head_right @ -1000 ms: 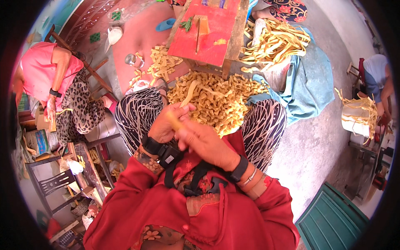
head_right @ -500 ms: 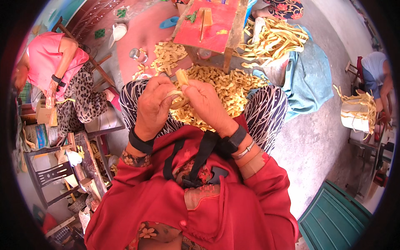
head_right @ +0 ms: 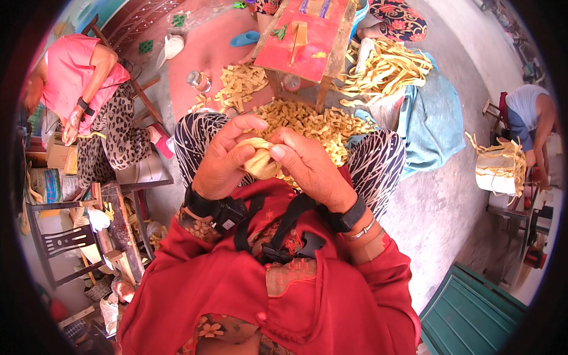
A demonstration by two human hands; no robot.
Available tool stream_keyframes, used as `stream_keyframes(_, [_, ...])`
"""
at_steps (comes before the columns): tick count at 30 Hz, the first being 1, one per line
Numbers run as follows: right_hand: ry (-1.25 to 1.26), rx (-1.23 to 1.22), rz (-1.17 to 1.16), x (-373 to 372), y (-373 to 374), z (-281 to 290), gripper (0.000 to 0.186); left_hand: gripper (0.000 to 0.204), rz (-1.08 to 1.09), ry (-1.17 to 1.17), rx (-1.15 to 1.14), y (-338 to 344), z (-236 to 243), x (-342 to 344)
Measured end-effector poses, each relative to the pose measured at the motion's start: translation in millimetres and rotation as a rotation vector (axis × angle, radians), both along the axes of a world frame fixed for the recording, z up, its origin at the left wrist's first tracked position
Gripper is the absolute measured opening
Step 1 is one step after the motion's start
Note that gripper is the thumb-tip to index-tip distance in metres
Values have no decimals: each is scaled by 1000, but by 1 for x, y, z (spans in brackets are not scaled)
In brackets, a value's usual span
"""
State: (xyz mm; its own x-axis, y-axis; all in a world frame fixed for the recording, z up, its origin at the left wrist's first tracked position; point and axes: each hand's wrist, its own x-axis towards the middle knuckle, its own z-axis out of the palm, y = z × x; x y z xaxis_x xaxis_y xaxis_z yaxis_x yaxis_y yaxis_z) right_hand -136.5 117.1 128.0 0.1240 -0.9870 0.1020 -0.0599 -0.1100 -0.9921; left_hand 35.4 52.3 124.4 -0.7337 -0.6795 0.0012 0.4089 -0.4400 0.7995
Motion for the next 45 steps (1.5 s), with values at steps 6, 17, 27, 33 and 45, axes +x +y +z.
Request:
stream_keyframes(6, [-172, 132, -68, 0, 4, -22, 39, 39, 115, -511, -1040, 0, -1, -2])
stream_keyframes(17, [54, -41, -320, 5, 5, -23, 30, 44, 17, -315, -101, 22, -24, -11])
stream_keyframes(27, [78, 80, -401, -37, 45, -24, 34, 48, -145, 104, 316, 15, -17, -17])
stream_keyframes(33, [165, 81, -368, -39, 52, -25, 23, 49, -123, 128, 432, 13, -27, -13])
stream_keyframes(45, [282, 210, -20, -30, 34, -12, 27, 47, 6, 71, 436, 7, -35, -17])
